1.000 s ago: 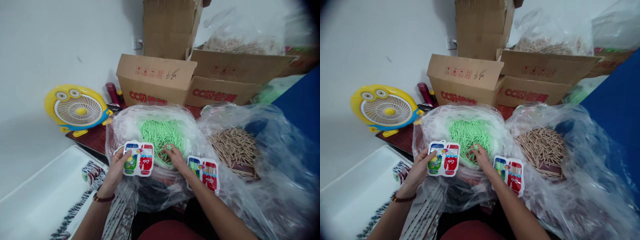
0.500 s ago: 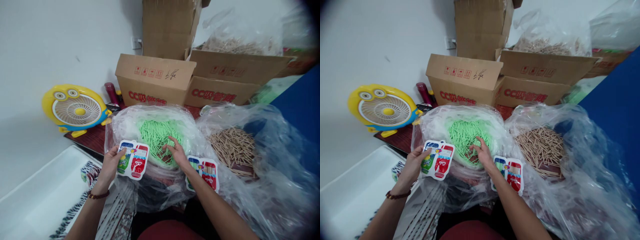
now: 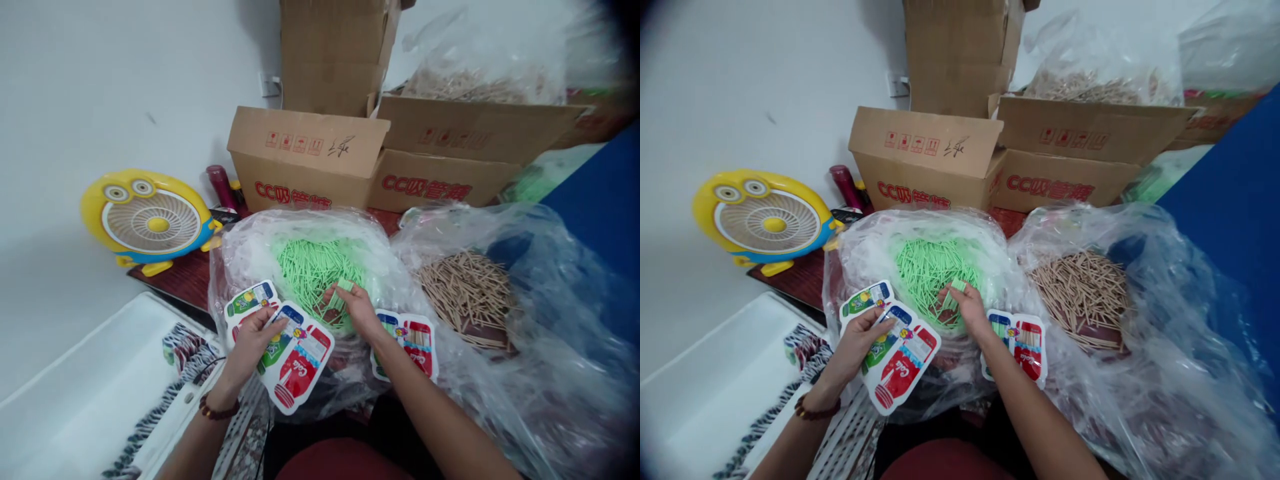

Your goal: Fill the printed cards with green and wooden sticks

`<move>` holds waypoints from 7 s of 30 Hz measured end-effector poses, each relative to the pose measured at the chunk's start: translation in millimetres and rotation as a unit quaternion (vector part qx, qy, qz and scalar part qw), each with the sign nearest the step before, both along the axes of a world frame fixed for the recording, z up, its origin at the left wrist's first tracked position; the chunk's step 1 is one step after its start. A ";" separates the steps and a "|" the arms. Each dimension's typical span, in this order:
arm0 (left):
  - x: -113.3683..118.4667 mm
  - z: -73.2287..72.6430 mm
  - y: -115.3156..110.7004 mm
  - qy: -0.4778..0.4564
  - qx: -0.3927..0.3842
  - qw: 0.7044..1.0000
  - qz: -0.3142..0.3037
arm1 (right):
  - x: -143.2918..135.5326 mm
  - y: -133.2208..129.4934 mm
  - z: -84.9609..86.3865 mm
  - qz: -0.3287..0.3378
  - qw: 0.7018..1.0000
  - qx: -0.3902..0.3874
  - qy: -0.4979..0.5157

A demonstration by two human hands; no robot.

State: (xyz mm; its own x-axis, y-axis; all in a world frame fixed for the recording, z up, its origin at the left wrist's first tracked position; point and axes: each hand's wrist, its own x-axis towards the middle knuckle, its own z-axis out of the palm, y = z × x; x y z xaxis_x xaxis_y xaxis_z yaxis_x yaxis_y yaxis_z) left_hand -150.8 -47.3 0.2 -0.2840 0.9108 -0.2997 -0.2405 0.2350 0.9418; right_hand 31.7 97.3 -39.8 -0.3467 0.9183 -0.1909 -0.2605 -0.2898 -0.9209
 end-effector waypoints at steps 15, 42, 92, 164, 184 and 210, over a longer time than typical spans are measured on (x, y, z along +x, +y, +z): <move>32.8 -24.3 2.4 0.032 -0.037 0.997 -0.064 | 2.7 26.6 1.8 0.094 0.971 0.100 -0.195; 43.9 -14.1 5.8 -0.014 -0.030 0.995 -0.097 | 7.1 -22.2 21.6 -0.049 0.982 -0.021 0.182; 33.3 -10.1 54.8 -0.078 0.078 0.988 -0.105 | -0.4 -13.1 96.3 0.128 0.972 0.170 -0.103; 119.7 33.3 64.6 -0.016 0.068 0.980 -0.185 | 134.8 -3.8 116.2 0.154 0.842 0.347 -0.383; 144.3 34.6 63.0 0.026 -0.002 0.986 -0.162 | 163.9 -4.0 93.3 0.122 0.872 0.319 -0.350; 158.4 34.7 57.2 0.059 0.049 0.981 -0.177 | 157.8 -16.3 83.8 0.164 0.905 0.277 -0.277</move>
State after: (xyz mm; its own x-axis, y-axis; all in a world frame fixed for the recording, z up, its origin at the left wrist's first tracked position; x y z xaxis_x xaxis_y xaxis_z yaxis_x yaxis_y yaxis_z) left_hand 7.6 10.0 34.9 0.0270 0.9813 -0.1905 -0.0484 0.1916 0.9803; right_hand 189.5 81.0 44.0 -0.6102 0.7913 0.0395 0.3029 0.2791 -0.9112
